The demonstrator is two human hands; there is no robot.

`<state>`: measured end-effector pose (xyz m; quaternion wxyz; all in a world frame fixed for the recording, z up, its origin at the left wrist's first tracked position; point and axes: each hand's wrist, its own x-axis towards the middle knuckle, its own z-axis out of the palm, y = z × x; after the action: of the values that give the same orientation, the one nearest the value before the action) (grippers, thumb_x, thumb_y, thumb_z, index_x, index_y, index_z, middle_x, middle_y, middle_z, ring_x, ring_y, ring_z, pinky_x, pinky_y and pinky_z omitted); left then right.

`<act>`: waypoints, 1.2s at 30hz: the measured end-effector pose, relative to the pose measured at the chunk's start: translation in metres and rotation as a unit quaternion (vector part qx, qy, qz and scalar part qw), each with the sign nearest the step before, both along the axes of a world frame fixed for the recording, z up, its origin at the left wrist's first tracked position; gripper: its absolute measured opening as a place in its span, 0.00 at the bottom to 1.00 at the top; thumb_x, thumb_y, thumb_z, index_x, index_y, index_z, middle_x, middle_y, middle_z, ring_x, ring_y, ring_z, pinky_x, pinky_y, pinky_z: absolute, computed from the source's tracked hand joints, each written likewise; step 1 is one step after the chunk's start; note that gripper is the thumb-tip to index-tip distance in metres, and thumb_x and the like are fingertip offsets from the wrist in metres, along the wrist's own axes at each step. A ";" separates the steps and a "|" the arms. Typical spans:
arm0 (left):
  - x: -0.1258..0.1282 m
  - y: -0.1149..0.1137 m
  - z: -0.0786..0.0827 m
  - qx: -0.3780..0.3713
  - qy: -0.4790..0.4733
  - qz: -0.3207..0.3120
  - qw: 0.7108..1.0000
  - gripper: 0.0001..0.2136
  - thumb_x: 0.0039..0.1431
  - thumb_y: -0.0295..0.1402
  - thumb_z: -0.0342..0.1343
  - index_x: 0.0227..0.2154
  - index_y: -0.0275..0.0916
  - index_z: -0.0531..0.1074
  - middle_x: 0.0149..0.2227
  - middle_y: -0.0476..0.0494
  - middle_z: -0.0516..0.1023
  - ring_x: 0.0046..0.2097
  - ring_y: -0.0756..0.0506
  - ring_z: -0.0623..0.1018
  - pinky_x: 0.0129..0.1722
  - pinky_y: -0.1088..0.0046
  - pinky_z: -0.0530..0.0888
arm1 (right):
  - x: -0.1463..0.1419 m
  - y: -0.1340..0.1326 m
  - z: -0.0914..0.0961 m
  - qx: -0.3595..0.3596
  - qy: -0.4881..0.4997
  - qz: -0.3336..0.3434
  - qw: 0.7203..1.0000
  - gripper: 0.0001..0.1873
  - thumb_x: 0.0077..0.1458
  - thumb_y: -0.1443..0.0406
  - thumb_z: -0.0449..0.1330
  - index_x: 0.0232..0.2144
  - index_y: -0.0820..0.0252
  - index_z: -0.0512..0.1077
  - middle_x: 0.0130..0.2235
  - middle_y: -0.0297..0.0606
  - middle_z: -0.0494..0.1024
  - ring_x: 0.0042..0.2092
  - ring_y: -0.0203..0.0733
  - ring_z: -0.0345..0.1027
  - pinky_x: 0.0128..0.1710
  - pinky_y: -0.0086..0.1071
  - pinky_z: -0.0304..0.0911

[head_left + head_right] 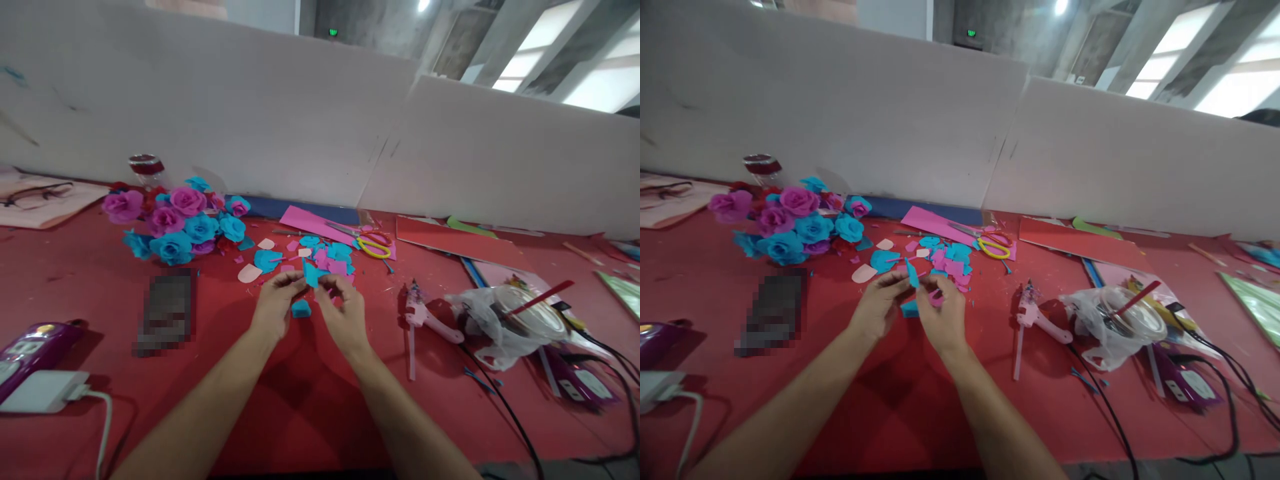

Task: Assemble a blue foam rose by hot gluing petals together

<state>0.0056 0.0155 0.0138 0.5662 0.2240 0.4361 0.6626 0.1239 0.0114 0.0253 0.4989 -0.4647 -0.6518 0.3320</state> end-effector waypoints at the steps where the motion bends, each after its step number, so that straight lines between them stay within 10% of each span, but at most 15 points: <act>1: 0.000 0.001 -0.001 0.000 -0.017 -0.007 1.000 0.09 0.32 0.28 0.68 0.21 0.36 0.76 0.24 0.49 0.77 0.28 0.50 0.75 0.34 0.73 0.71 | -0.001 0.001 -0.003 -0.002 -0.015 -0.007 1.000 0.08 0.48 0.66 0.59 0.33 0.59 0.73 0.33 0.37 0.79 0.35 0.40 0.71 0.37 0.33 0.64; 36: -0.017 -0.003 0.009 0.065 0.038 -0.158 0.985 0.09 0.43 0.35 0.67 0.22 0.37 0.74 0.21 0.50 0.71 0.25 0.53 0.70 0.27 0.75 0.70 | 0.004 0.010 -0.004 -0.196 0.175 0.161 0.951 0.04 0.43 0.63 0.65 0.24 0.56 0.79 0.23 0.32 0.77 0.26 0.35 0.68 0.31 0.31 0.66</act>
<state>-0.0118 0.0123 0.0231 0.6308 0.3511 0.3729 0.5829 0.1275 0.0218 0.0208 0.4446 -0.3769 -0.5422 0.6051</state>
